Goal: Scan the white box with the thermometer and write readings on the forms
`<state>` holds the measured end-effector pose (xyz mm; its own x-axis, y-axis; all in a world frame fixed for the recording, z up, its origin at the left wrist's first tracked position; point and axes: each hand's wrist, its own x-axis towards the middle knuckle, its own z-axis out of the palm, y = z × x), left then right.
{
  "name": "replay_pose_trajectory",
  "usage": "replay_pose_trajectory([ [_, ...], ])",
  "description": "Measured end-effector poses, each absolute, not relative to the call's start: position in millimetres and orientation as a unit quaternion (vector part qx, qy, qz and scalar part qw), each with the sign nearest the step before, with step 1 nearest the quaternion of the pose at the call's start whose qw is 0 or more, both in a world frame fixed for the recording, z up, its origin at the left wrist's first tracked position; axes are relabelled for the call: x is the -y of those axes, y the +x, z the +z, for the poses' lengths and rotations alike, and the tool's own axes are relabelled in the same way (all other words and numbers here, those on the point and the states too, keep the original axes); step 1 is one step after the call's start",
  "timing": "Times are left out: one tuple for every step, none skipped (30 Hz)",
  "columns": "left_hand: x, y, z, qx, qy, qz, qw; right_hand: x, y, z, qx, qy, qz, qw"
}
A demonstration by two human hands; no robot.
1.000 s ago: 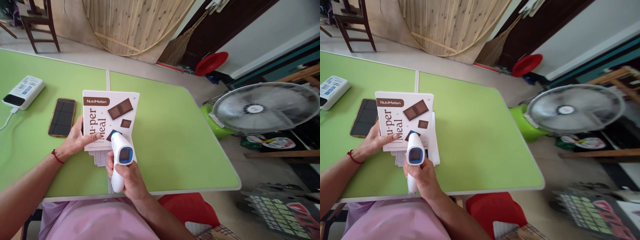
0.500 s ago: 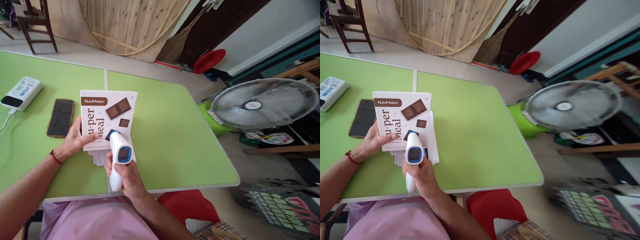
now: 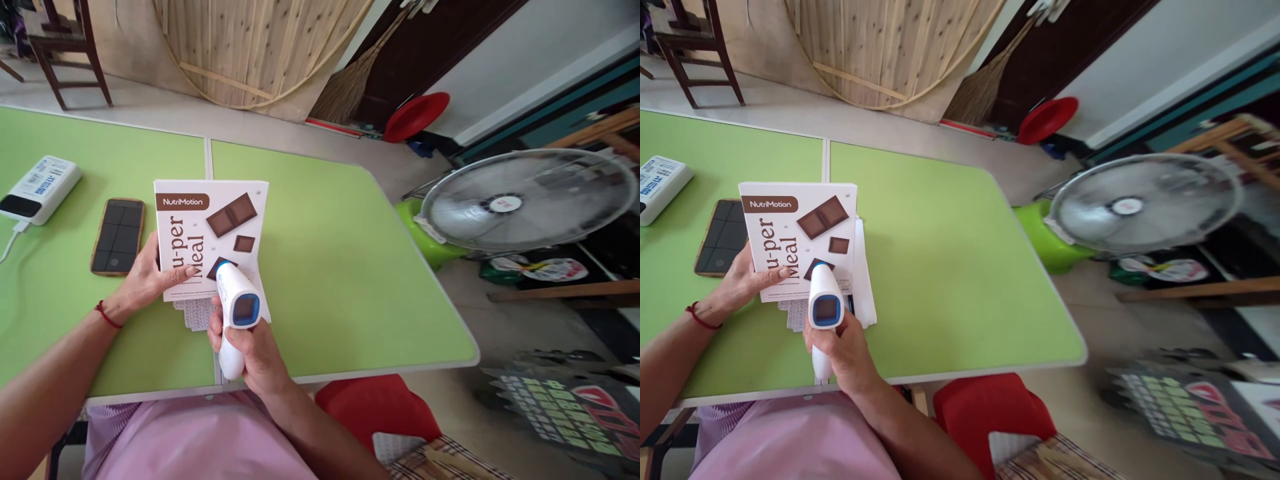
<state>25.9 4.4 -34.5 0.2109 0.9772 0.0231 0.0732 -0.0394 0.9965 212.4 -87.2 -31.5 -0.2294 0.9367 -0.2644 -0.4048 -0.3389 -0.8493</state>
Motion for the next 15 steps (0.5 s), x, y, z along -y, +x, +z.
replay_pose_trajectory([
  [-4.6,25.6,-34.3,-0.454,0.58,0.431,0.521,87.5,215.2,-30.6,0.334,-0.41,0.705,0.473],
  [-4.8,25.2,-34.3,-0.455,0.583,0.429,0.518,87.6,219.9,-29.2,0.342,-0.418,0.698,0.47],
  [-5.0,24.8,-34.4,-0.458,0.588,0.424,0.514,87.2,226.7,-27.2,0.355,-0.428,0.691,0.463],
  [-5.1,24.4,-34.6,-0.462,0.592,0.42,0.51,86.3,235.6,-24.6,0.371,-0.44,0.682,0.452],
  [-5.1,24.0,-34.9,-0.463,0.593,0.418,0.509,84.9,246.3,-21.5,0.393,-0.45,0.674,0.434],
  [-5.1,23.8,-35.2,-0.462,0.592,0.418,0.511,82.8,258.3,-18.0,0.417,-0.462,0.663,0.417],
  [-5.0,23.8,-35.3,-0.46,0.59,0.419,0.513,80.2,270.9,-14.4,0.44,-0.478,0.648,0.397],
  [-4.8,23.8,-35.3,-0.46,0.587,0.423,0.516,77.1,283.3,-10.9,0.465,-0.497,0.63,0.374],
  [-4.6,24.0,-35.0,-0.46,0.582,0.426,0.518,73.8,294.9,-7.6,0.491,-0.509,0.617,0.345],
  [-4.4,24.3,-34.5,-0.461,0.579,0.427,0.519,70.4,305.1,-4.7,0.511,-0.522,0.604,0.32],
  [-4.1,24.7,-33.8,-0.463,0.577,0.427,0.52,67.1,313.8,-2.3,0.529,-0.53,0.591,0.299],
  [-3.9,25.0,-33.1,-0.464,0.576,0.426,0.52,64.1,320.7,-0.6,0.546,-0.535,0.581,0.28],
  [-3.7,25.3,-32.3,-0.464,0.576,0.426,0.521,61.2,326.3,0.7,0.561,-0.538,0.571,0.265],
  [-3.6,25.5,-31.6,-0.463,0.576,0.427,0.522,58.7,330.7,1.5,0.574,-0.537,0.564,0.251],
  [-3.7,25.6,-31.1,-0.461,0.576,0.429,0.521,56.3,334.5,1.9,0.586,-0.534,0.56,0.24],
])
